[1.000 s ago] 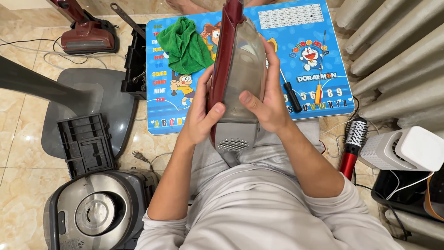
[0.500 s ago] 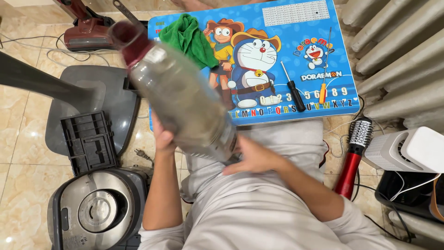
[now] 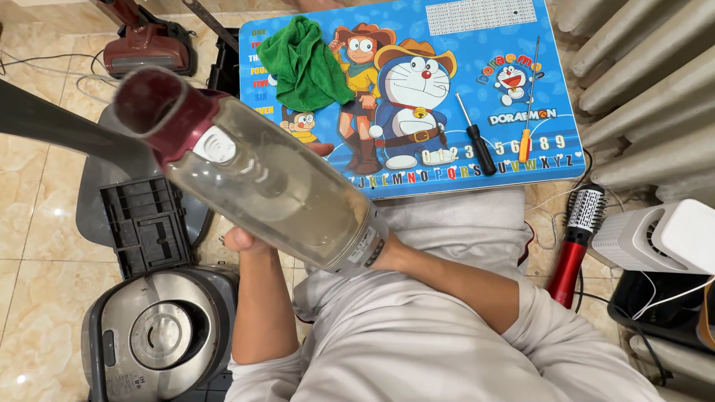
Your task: Disassembling a handheld vacuum cleaner and a rice cooker using a screwdriver for repair or cleaning.
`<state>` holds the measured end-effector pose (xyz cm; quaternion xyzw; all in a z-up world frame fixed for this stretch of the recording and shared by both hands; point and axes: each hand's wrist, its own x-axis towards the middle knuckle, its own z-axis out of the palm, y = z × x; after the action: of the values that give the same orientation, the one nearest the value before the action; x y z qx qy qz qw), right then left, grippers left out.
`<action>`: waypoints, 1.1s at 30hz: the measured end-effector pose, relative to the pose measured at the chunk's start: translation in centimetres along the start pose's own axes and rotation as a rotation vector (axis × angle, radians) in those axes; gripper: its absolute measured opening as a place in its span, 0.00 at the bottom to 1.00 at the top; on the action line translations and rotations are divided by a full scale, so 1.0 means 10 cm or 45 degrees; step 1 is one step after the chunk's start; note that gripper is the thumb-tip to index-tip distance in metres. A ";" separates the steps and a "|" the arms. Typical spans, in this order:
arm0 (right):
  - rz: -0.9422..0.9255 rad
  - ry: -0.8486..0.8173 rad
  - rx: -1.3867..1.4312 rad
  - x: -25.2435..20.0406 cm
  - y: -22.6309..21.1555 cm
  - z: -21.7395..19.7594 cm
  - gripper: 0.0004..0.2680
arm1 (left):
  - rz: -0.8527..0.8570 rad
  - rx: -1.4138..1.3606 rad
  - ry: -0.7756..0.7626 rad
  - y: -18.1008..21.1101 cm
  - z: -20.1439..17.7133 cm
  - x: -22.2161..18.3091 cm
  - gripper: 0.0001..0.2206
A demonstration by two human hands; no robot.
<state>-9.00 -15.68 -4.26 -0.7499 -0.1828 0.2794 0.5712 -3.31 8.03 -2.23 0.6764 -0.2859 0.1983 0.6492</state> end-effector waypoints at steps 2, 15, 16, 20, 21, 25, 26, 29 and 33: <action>0.036 0.005 0.006 -0.05 -0.01 -0.04 0.23 | -0.002 0.017 0.013 -0.07 -0.01 0.22 0.58; 0.377 0.073 0.102 -0.35 -0.07 -0.28 0.15 | -0.050 0.156 0.091 0.21 0.04 0.32 0.64; 0.391 0.112 0.104 -0.41 -0.07 -0.34 0.15 | -0.045 0.120 0.070 0.27 0.06 0.27 0.64; 0.588 0.350 0.153 -0.85 -0.02 -0.71 0.13 | -0.037 -0.034 -0.016 0.34 0.31 0.29 0.66; 0.643 0.412 0.173 -0.98 -0.01 -0.80 0.12 | -0.035 -0.067 -0.036 0.36 0.38 0.33 0.67; 0.739 0.575 0.234 -1.49 0.04 -1.20 0.11 | 0.020 -0.095 -0.069 0.45 0.40 0.41 0.41; 0.557 0.587 0.458 -1.61 0.06 -1.36 0.09 | 0.006 -0.028 0.000 0.36 0.37 0.35 0.38; 0.192 0.375 0.993 -2.01 0.07 -1.83 0.11 | -0.039 -0.005 0.090 0.05 0.31 0.19 0.31; -0.222 -0.178 1.696 -2.43 0.30 -2.22 0.21 | -0.156 0.002 0.163 -0.17 0.17 0.01 0.23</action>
<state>-14.09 -47.66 2.18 -0.2002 -0.0678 0.3332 0.9188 -2.36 6.28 -3.59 0.6790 -0.2017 0.2012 0.6766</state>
